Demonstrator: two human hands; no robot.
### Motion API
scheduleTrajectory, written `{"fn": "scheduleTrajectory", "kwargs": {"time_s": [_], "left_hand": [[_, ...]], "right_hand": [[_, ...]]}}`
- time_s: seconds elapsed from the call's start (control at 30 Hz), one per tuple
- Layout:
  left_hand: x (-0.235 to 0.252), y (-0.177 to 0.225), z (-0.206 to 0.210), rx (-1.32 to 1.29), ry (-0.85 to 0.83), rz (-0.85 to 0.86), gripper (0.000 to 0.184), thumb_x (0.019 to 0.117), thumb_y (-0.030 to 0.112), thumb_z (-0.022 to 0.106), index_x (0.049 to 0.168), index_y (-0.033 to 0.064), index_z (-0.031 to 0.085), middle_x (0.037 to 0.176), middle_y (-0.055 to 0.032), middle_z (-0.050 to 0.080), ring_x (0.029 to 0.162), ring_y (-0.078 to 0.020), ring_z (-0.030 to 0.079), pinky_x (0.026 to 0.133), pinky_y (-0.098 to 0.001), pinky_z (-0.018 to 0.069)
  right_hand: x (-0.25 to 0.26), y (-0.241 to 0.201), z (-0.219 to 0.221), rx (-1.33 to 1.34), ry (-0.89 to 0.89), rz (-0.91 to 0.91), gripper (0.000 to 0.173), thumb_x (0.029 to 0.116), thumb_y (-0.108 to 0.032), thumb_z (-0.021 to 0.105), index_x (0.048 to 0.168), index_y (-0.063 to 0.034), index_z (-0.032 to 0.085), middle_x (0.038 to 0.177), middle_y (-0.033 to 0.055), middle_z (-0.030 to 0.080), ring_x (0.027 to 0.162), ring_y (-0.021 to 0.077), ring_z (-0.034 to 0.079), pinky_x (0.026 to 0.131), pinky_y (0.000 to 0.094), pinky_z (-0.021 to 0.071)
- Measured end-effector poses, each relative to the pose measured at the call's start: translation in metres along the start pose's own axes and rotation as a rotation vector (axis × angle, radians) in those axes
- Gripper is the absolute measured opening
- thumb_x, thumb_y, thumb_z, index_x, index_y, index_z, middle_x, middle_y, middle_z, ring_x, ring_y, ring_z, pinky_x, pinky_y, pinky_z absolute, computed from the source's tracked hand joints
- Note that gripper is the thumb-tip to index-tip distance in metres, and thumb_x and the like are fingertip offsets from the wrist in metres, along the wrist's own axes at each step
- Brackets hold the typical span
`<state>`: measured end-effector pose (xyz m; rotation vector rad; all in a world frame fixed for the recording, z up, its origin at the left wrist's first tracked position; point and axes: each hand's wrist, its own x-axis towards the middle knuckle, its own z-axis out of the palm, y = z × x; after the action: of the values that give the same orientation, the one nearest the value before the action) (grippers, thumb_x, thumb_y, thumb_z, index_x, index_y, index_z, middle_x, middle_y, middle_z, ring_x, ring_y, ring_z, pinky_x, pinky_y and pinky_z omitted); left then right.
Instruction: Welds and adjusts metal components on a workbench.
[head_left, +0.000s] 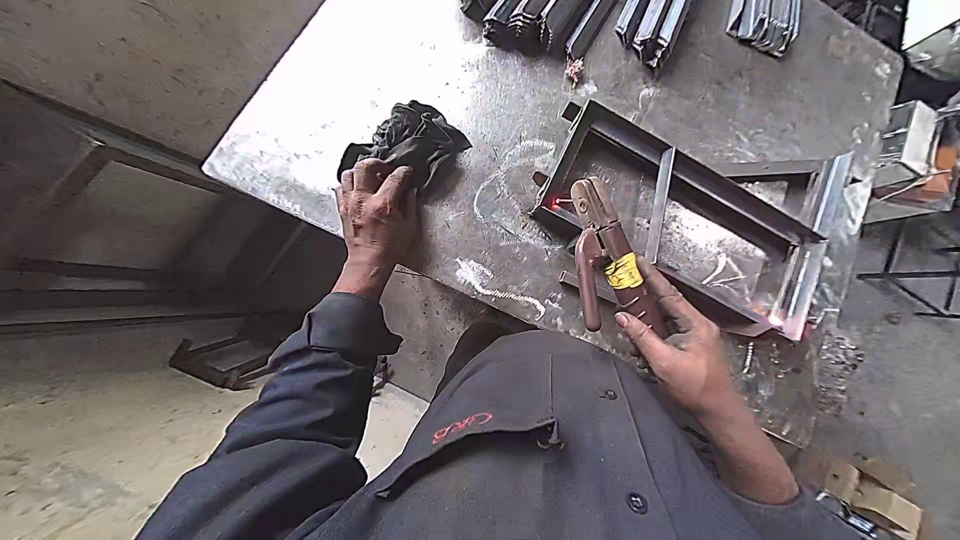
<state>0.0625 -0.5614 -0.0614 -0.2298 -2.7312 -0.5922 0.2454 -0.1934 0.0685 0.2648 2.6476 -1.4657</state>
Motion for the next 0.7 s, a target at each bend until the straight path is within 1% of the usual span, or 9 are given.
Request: {"fn": "scheduleTrajectory", "kwargs": {"time_s": [0.13, 0.3, 0.37, 0.43, 0.53, 0.57, 0.63, 0.7], "left_hand": [[-0.0003, 0.0008, 0.0013, -0.007, 0.022, -0.013, 0.029, 0.1036, 0.03, 0.057, 0.124, 0.0159, 0.072, 0.131, -0.0205, 0.063, 0.124, -0.0405, 0.057, 0.103, -0.0563, 0.0445], [-0.0011, -0.0002, 0.001, -0.003, 0.01, -0.009, 0.029, 0.1037, 0.029, 0.056, 0.125, 0.0168, 0.071, 0.132, -0.0196, 0.062, 0.126, -0.04, 0.056, 0.105, -0.0555, 0.0435], [-0.0012, 0.0005, 0.0007, 0.001, 0.008, -0.007, 0.029, 0.1037, 0.028, 0.055, 0.125, 0.0161, 0.071, 0.132, -0.0201, 0.062, 0.126, -0.0404, 0.056, 0.105, -0.0561, 0.0436], [-0.0014, 0.0018, 0.0008, -0.007, 0.014, -0.005, 0.029, 0.1036, 0.028, 0.056, 0.124, 0.0145, 0.071, 0.131, -0.0215, 0.062, 0.125, -0.0417, 0.057, 0.104, -0.0573, 0.044], [-0.0016, 0.0012, 0.001, -0.004, 0.02, 0.001, 0.029, 0.1034, 0.029, 0.057, 0.124, 0.0148, 0.071, 0.13, -0.0204, 0.063, 0.124, -0.0412, 0.057, 0.103, -0.0564, 0.0443], [-0.0016, 0.0011, 0.0011, -0.005, 0.024, -0.001, 0.029, 0.1037, 0.029, 0.057, 0.124, 0.0153, 0.072, 0.13, -0.0199, 0.063, 0.124, -0.0406, 0.057, 0.104, -0.0558, 0.0442], [-0.0015, 0.0014, 0.0007, -0.013, 0.024, -0.005, 0.029, 0.1038, 0.029, 0.056, 0.123, 0.0154, 0.072, 0.13, -0.02, 0.063, 0.125, -0.04, 0.057, 0.105, -0.0554, 0.0436], [-0.0019, 0.0011, 0.0003, -0.015, 0.021, -0.005, 0.029, 0.1039, 0.029, 0.056, 0.124, 0.0156, 0.071, 0.132, -0.0202, 0.062, 0.126, -0.04, 0.056, 0.105, -0.0556, 0.0434]], "right_hand": [[-0.0015, -0.0029, 0.006, -0.049, 0.006, -0.007, 0.063, 0.0951, -0.029, 0.071, 0.153, -0.0153, 0.049, 0.121, 0.0042, 0.072, 0.079, 0.0061, 0.07, 0.067, 0.0259, 0.0617], [-0.0032, -0.0031, 0.0097, -0.095, 0.008, -0.053, 0.062, 0.0956, -0.029, 0.07, 0.152, -0.0108, 0.05, 0.122, 0.005, 0.072, 0.085, 0.0047, 0.07, 0.074, 0.0243, 0.0614], [-0.0026, -0.0027, 0.0111, -0.098, 0.009, -0.058, 0.062, 0.0958, -0.029, 0.07, 0.152, -0.0113, 0.05, 0.122, 0.0051, 0.072, 0.084, 0.005, 0.07, 0.073, 0.0249, 0.0616], [-0.0016, -0.0014, 0.0115, -0.114, 0.003, -0.069, 0.062, 0.0964, -0.03, 0.069, 0.153, -0.012, 0.049, 0.126, 0.0051, 0.071, 0.092, 0.0053, 0.071, 0.08, 0.0258, 0.0616], [-0.0019, -0.0013, 0.0113, -0.156, 0.007, -0.101, 0.062, 0.0964, -0.03, 0.069, 0.152, -0.0099, 0.05, 0.13, 0.0062, 0.069, 0.105, 0.0041, 0.069, 0.092, 0.0234, 0.0583], [-0.0023, -0.0014, 0.0111, -0.156, 0.009, -0.107, 0.062, 0.0961, -0.03, 0.069, 0.151, -0.0093, 0.051, 0.13, 0.0068, 0.069, 0.106, 0.0041, 0.069, 0.092, 0.0231, 0.0579], [-0.0028, -0.0016, 0.0107, -0.145, 0.012, -0.106, 0.062, 0.0957, -0.028, 0.07, 0.151, -0.0085, 0.051, 0.128, 0.0072, 0.07, 0.101, 0.0039, 0.07, 0.088, 0.0227, 0.059], [-0.0032, -0.0015, 0.0103, -0.136, 0.008, -0.098, 0.062, 0.0961, -0.028, 0.069, 0.152, -0.0104, 0.05, 0.128, 0.0061, 0.07, 0.098, 0.004, 0.07, 0.085, 0.0236, 0.0601]]}}
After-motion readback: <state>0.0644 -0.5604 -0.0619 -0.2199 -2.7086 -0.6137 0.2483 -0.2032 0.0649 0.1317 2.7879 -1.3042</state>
